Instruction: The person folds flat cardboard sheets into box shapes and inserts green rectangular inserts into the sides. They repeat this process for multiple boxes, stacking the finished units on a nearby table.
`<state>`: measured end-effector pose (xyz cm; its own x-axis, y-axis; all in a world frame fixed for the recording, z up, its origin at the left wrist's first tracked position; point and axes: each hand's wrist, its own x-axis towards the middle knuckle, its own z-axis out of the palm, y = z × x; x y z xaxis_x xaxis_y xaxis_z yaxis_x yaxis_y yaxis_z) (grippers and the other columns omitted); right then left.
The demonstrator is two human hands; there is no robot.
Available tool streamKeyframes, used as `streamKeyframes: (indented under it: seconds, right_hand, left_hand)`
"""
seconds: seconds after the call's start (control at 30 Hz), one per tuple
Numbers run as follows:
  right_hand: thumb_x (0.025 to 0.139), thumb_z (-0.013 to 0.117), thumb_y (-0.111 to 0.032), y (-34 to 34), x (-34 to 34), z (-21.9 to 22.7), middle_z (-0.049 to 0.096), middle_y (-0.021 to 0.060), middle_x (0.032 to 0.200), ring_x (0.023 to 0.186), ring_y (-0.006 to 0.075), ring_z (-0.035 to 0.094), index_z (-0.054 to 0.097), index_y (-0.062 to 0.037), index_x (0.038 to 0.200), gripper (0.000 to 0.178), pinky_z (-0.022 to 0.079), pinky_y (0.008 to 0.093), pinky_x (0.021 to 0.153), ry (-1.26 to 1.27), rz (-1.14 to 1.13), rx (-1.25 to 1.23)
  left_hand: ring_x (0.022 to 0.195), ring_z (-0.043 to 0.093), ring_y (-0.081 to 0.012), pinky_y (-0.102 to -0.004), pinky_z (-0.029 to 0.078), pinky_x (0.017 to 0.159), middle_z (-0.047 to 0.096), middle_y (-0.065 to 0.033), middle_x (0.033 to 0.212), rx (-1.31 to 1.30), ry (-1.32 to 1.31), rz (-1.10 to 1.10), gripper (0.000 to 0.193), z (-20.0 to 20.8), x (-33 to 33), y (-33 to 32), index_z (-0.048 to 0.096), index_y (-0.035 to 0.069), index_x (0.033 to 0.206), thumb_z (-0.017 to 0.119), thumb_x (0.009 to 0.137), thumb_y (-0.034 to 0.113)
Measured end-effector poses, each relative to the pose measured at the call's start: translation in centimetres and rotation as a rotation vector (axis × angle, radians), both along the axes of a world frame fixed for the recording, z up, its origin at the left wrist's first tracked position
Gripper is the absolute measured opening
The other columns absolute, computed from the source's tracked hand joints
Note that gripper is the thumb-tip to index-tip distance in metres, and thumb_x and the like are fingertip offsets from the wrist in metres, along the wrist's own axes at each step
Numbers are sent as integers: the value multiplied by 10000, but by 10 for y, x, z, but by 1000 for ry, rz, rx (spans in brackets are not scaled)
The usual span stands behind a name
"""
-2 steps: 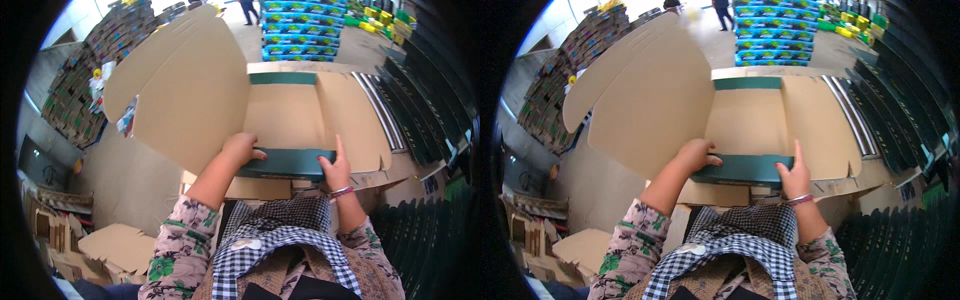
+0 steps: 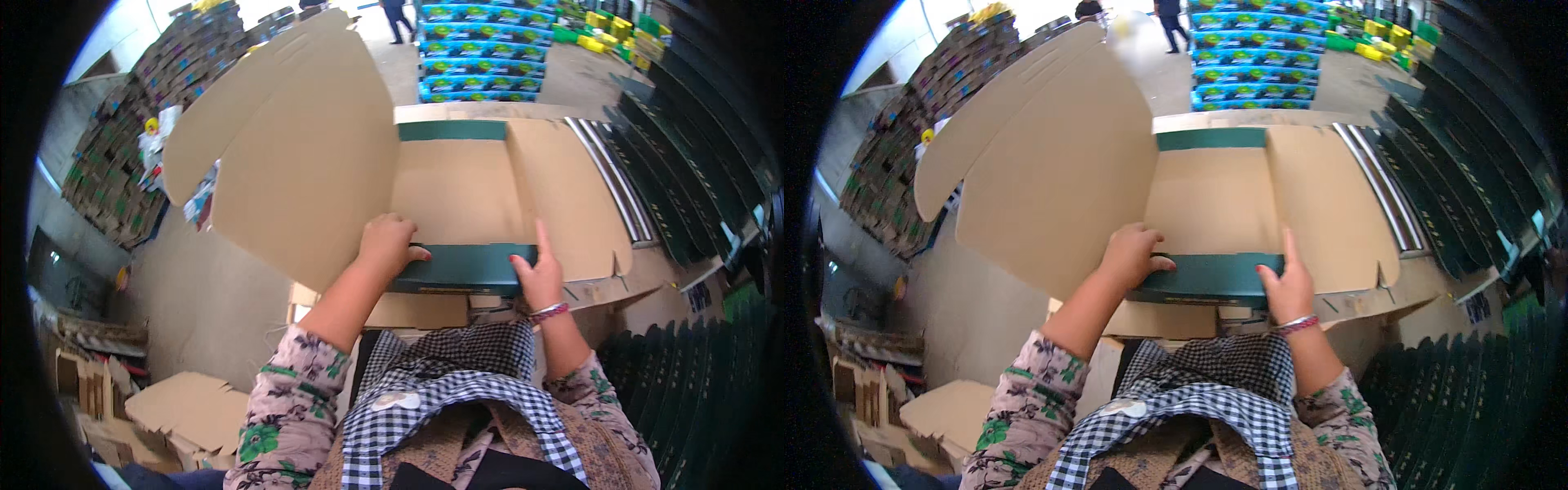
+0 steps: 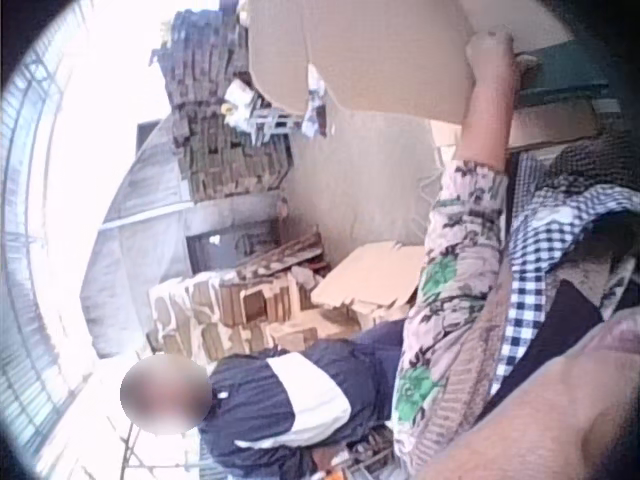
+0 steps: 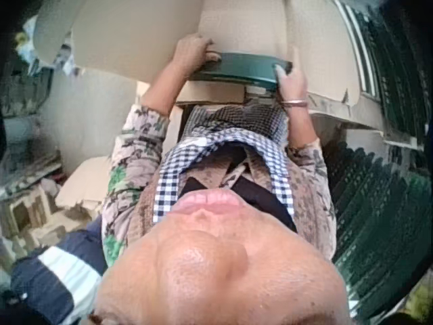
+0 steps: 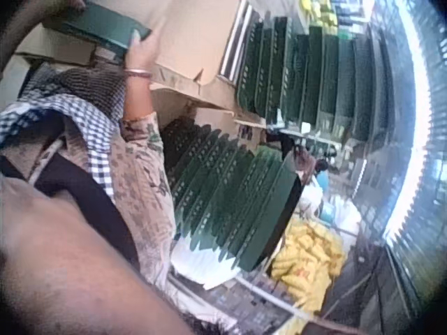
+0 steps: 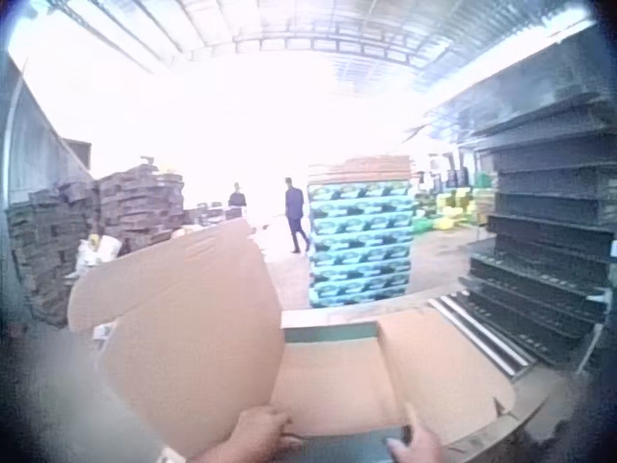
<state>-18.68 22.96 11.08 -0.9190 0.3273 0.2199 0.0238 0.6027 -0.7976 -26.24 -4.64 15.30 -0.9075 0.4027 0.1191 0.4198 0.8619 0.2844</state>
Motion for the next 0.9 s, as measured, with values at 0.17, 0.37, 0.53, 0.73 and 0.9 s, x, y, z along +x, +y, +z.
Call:
streamKeyframes:
  seconds: [0.17, 0.37, 0.53, 0.73, 0.9]
  right_hand:
    - [765, 720, -256, 8, 0, 6, 588, 180, 1142, 1066, 368, 558, 599, -100, 1180, 460, 485, 417, 855, 223, 144, 774]
    - [759, 678, -210, -2, 1, 18, 651, 160, 972, 939, 353, 618, 666, -101, 995, 260, 501, 457, 775, -279, 860, 762]
    - [728, 688, -144, 6, -19, 9, 656, 180, 804, 814, 373, 633, 656, -73, 889, 179, 496, 478, 722, -426, 1030, 681]
    - [775, 658, -190, -59, 12, 27, 659, 217, 855, 836, 390, 634, 668, -24, 928, 226, 509, 457, 759, -555, 899, 711]
    - [804, 666, -250, -113, 28, 84, 488, 223, 1301, 1224, 367, 453, 496, -9, 1263, 546, 349, 443, 1041, 245, 1178, 336]
  left_hand:
    - [996, 570, -359, -429, 476, 825, 611, -163, 1019, 75, 262, -155, 434, -22, 58, 20, 613, 32, 1056, 750, 708, 254]
    - [878, 626, -356, -448, 503, 750, 654, -168, 927, -207, -269, -266, 251, -32, 41, 8, 693, 117, 972, 681, 765, 258]
    - [831, 630, -373, -454, 507, 729, 657, -192, 866, -258, -435, -361, 210, -36, 25, 10, 705, 108, 936, 656, 763, 215]
    - [855, 640, -340, -432, 502, 758, 669, -169, 887, -257, -467, -467, 175, -33, 7, -33, 708, 97, 878, 688, 727, 183]
    - [1074, 563, -372, -420, 426, 958, 576, -252, 1142, -116, 283, 117, 527, -35, 0, -129, 522, 35, 1255, 699, 785, 194]
